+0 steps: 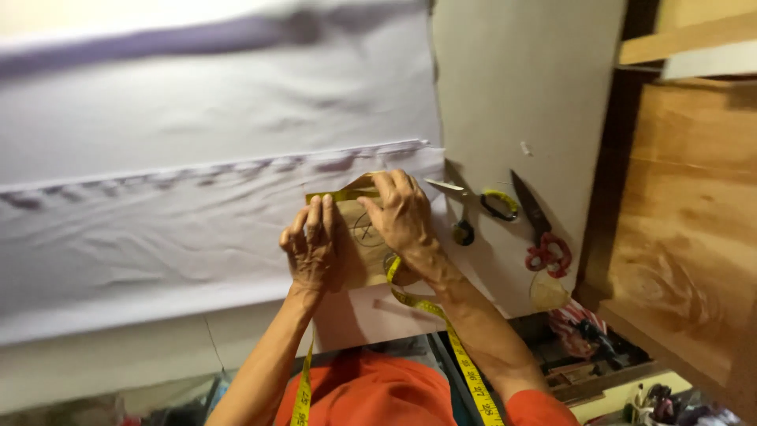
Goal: Measuring and cutting fabric according to a paper pattern in a sewing workshop.
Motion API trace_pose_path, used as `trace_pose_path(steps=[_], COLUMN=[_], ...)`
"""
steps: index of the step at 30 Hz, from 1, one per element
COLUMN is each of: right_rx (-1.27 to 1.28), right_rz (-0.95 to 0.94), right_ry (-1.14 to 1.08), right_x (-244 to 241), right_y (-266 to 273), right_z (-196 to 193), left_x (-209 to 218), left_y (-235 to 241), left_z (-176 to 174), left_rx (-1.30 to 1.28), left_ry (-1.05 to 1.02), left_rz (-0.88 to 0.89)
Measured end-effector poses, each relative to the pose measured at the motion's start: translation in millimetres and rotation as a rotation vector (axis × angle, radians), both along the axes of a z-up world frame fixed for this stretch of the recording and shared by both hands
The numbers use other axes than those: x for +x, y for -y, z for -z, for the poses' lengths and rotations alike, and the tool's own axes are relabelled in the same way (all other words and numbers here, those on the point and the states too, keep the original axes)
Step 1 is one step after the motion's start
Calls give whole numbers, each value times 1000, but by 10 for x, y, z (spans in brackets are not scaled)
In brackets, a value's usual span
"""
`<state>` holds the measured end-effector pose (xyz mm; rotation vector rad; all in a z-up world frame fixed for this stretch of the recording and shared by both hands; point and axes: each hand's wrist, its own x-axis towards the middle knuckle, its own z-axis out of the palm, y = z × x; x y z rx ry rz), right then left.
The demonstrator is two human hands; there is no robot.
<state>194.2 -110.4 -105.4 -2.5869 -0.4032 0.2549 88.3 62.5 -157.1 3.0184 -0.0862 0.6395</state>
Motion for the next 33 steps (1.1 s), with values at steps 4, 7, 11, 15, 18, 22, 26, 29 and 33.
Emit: trace_pose_path(steps=[4,7,11,15,18,22,26,29,33], right_rx=[54,83,-36,-113,-162,-183,-201,-180,-94], right_rz=[73,210,348,516,566,614,610,613,545], right_ry=[230,257,355,339,353,313,301,316,409], right_x=[-39,-155,-563,-998,-1244,-1450,-1555,-1519,-1471], right_y=[393,818,1721,2352,2538,2614,2635,2573,2420], right_z=[-248,-801,-726,-804,-922,-949,-852,-909,-1226], left_x=[61,22,36,-14,-46,-70,-90,-110,-62], left_y=[4,20,57,50,22,39,18,-3,-74], left_z=[-114,-79,-100,22,73,151,171,122,231], left_rx=[-14,-6,-30,-31,45,85,112,50,32], left_ry=[17,56,117,50,20,-65,-114,-107,-86], left_rz=[-1,-16,-37,-37,-59,-106,-113,-77,-66])
